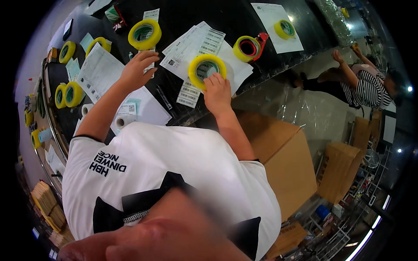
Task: The person peels a shipping label and applies it to a large cardboard box, writes on the side of the box with a marker, and handles a strip of barcode stickers.
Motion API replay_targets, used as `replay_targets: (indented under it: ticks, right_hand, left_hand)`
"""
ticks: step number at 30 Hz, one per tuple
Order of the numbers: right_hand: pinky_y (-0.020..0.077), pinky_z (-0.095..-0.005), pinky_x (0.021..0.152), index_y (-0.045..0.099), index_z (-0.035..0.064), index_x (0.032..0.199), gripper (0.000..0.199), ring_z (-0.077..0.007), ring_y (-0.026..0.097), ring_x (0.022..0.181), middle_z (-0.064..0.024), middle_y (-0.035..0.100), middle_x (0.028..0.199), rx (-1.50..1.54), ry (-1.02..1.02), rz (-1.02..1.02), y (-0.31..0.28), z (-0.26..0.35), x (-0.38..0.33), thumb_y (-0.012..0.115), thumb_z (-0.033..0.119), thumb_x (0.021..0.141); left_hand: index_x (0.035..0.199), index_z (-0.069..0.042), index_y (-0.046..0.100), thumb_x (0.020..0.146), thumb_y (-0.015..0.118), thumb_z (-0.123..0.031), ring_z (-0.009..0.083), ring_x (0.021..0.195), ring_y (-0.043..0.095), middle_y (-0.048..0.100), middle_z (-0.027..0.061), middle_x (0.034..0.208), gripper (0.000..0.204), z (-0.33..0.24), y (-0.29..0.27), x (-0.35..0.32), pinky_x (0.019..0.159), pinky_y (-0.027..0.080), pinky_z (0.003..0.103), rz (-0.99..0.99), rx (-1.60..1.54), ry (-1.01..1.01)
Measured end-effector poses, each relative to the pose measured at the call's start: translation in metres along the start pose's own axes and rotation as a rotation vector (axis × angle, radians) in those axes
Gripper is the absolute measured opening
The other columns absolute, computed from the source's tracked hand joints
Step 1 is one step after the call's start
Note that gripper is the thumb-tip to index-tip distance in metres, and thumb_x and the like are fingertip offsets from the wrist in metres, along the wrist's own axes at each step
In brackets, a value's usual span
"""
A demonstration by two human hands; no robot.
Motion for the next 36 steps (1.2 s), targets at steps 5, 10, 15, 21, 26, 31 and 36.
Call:
replay_targets:
  ticks: [5, 10, 15, 21, 26, 31, 36]
  right_hand:
    - [0.0374, -0.0435, 0.099, 0.062, 0.0049, 0.108, 0.04, -0.0332, 0.048, 0.119, -0.0115, 0.058, 0.118, 0.133, -0.011, -0.098, -0.019, 0.0, -0.005, 0.073, 0.013, 0.071]
    - [0.0403, -0.0449, 0.097, 0.06, 0.0005, 0.109, 0.039, -0.0371, 0.052, 0.112, -0.018, 0.059, 0.115, 0.11, 0.145, -0.313, -0.037, -0.041, -0.024, 0.071, 0.012, 0.073]
    - [0.0393, -0.0458, 0.098, 0.06, -0.001, 0.11, 0.036, -0.037, 0.052, 0.112, -0.0204, 0.059, 0.117, 0.08, 0.351, -0.491, -0.025, -0.109, -0.047, 0.068, 0.016, 0.079]
    - [0.0335, -0.045, 0.103, 0.06, -0.0002, 0.115, 0.039, -0.0347, 0.046, 0.121, -0.0186, 0.056, 0.123, -0.04, 0.61, -0.56, -0.005, -0.147, -0.039, 0.06, 0.026, 0.086]
    - [0.04, -0.0436, 0.097, 0.065, 0.0023, 0.105, 0.032, -0.0328, 0.053, 0.113, -0.017, 0.06, 0.118, -0.203, 0.655, -0.478, 0.011, -0.155, -0.027, 0.055, 0.027, 0.088]
    - [0.0474, -0.0441, 0.081, 0.066, 0.0021, 0.094, 0.028, -0.0329, 0.061, 0.096, -0.0147, 0.065, 0.103, -0.213, 0.673, -0.352, 0.007, -0.136, -0.011, 0.056, 0.027, 0.086]
    - [0.0382, -0.0446, 0.096, 0.065, 0.0096, 0.11, 0.033, -0.0294, 0.052, 0.118, -0.0083, 0.058, 0.126, -0.203, 0.785, -0.39, 0.006, -0.145, -0.029, 0.054, 0.033, 0.089]
  left_hand:
    - [0.106, -0.004, 0.062, 0.078, 0.065, -0.004, 0.0328, 0.111, 0.054, 0.06, 0.0118, 0.115, 0.028, 0.009, -0.056, -0.068, 0.094, 0.045, 0.041, -0.107, 0.047, -0.043]
    - [0.105, -0.001, 0.062, 0.074, 0.067, 0.0, 0.0358, 0.111, 0.053, 0.06, 0.0147, 0.113, 0.031, 0.029, -0.097, -0.121, 0.093, 0.044, 0.043, -0.236, 0.137, -0.141]
    - [0.104, -0.002, 0.062, 0.072, 0.068, -0.002, 0.0361, 0.109, 0.054, 0.061, 0.015, 0.111, 0.033, 0.039, -0.122, -0.162, 0.093, 0.044, 0.043, -0.441, 0.205, -0.237]
    - [0.106, -0.004, 0.062, 0.072, 0.068, -0.003, 0.0334, 0.116, 0.052, 0.06, 0.0123, 0.114, 0.034, 0.043, -0.127, -0.195, 0.098, 0.042, 0.042, -0.526, 0.298, -0.36]
    - [0.107, -0.003, 0.062, 0.072, 0.068, -0.002, 0.034, 0.111, 0.054, 0.06, 0.0143, 0.112, 0.036, 0.059, -0.132, -0.223, 0.095, 0.044, 0.041, -0.634, 0.274, -0.438]
    - [0.104, -0.003, 0.062, 0.071, 0.068, -0.005, 0.0365, 0.106, 0.056, 0.062, 0.0173, 0.107, 0.033, 0.093, -0.087, -0.268, 0.093, 0.044, 0.042, -0.778, 0.234, -0.638]
    - [0.108, -0.005, 0.062, 0.072, 0.068, -0.006, 0.0358, 0.112, 0.054, 0.061, 0.0166, 0.113, 0.037, 0.048, -0.087, -0.229, 0.096, 0.043, 0.044, -0.741, 0.166, -0.496]
Point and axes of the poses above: each hand's wrist, its own x-axis towards the middle knuckle, its own y-axis out of the palm, z = x × y, the point moved 7 cm from there along x, towards the middle knuckle
